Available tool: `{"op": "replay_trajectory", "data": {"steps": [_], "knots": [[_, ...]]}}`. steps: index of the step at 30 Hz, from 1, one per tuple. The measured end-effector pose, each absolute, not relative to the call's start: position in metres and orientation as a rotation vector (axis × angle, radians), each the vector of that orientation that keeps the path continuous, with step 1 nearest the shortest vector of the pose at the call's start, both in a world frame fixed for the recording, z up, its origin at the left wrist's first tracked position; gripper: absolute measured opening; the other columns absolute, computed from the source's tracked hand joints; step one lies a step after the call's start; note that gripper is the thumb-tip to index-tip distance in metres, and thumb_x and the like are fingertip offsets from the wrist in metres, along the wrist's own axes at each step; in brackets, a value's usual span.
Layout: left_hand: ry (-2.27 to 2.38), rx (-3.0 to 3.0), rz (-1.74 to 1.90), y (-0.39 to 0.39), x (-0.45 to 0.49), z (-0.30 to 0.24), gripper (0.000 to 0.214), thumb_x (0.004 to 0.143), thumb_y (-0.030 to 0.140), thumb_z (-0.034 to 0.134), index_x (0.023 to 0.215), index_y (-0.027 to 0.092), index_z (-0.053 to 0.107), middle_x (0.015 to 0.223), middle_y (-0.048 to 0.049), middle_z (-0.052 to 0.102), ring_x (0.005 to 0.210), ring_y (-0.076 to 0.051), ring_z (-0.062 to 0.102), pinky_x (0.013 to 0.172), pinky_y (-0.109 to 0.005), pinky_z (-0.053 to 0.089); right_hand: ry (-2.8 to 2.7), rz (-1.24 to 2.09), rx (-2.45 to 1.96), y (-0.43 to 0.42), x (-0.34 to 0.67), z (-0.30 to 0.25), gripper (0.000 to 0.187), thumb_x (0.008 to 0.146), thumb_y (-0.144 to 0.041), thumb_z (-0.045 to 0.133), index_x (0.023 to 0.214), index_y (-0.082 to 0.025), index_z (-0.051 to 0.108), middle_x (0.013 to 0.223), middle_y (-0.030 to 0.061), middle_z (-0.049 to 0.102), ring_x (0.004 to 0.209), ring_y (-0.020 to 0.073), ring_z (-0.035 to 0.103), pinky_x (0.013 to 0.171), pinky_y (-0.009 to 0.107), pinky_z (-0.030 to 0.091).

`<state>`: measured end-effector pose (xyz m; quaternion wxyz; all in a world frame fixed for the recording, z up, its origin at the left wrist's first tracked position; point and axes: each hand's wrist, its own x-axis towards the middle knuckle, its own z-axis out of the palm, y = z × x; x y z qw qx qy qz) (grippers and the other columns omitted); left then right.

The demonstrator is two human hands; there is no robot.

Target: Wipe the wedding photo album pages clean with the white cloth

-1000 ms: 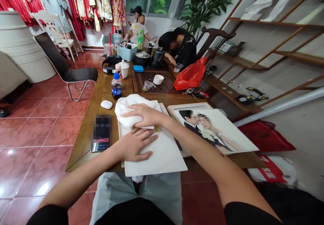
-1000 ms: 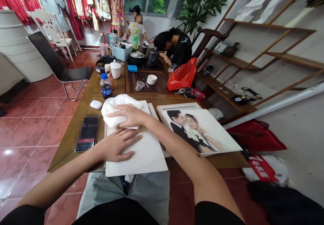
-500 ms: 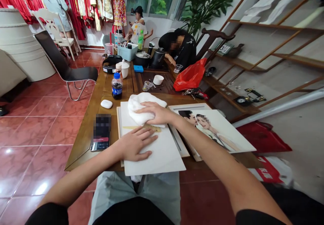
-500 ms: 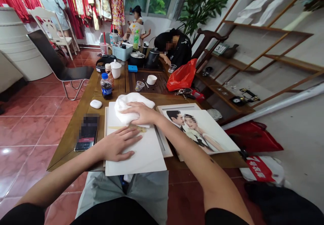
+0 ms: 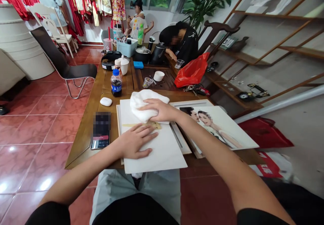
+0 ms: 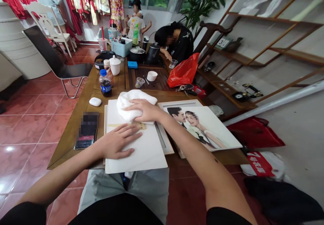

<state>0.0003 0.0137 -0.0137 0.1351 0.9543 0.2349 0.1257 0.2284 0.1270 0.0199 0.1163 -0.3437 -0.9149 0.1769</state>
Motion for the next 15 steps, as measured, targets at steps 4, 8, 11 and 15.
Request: {"op": "replay_trajectory", "data": {"steps": [4, 8, 11, 15], "knots": [[0.677, 2.77, 0.338, 0.014, 0.001, -0.012, 0.065, 0.102, 0.048, 0.045, 0.16, 0.018, 0.037, 0.166, -0.0146, 0.039, 0.156, -0.031, 0.033, 0.13, -0.052, 0.021, -2.65, 0.491, -1.096, 0.126, 0.257, 0.019, 0.065, 0.074, -0.024, 0.078, 0.138, -0.03, 0.068, 0.152, 0.0131, 0.055, 0.144, 0.0329, 0.048, 0.119, 0.053, 0.033], [0.663, 2.786, 0.292, 0.015, 0.001, -0.008, 0.065, 0.103, 0.048, 0.043, 0.159, 0.014, 0.037, 0.166, -0.0162, 0.038, 0.157, -0.031, 0.03, 0.13, -0.05, 0.019, -2.676, 0.479, -1.08, 0.124, 0.238, 0.021, 0.066, 0.076, -0.024, 0.077, 0.14, -0.032, 0.066, 0.153, 0.0116, 0.054, 0.145, 0.033, 0.046, 0.119, 0.054, 0.033], [0.654, 2.79, 0.273, 0.016, 0.001, -0.006, 0.065, 0.103, 0.047, 0.043, 0.159, 0.013, 0.037, 0.166, -0.0167, 0.037, 0.156, -0.032, 0.031, 0.13, -0.05, 0.018, -2.717, 0.508, -0.995, 0.122, 0.205, 0.024, 0.065, 0.079, -0.024, 0.075, 0.142, -0.034, 0.063, 0.157, 0.0102, 0.051, 0.147, 0.0324, 0.044, 0.12, 0.054, 0.032], [0.689, 2.759, 0.273, 0.016, 0.001, -0.005, 0.065, 0.103, 0.048, 0.044, 0.16, 0.018, 0.037, 0.166, -0.0156, 0.038, 0.154, -0.032, 0.034, 0.127, -0.051, 0.025, -2.767, 0.522, -0.817, 0.123, 0.168, 0.022, 0.064, 0.08, -0.022, 0.073, 0.142, -0.034, 0.064, 0.158, 0.009, 0.051, 0.148, 0.0305, 0.042, 0.121, 0.053, 0.03]]}}
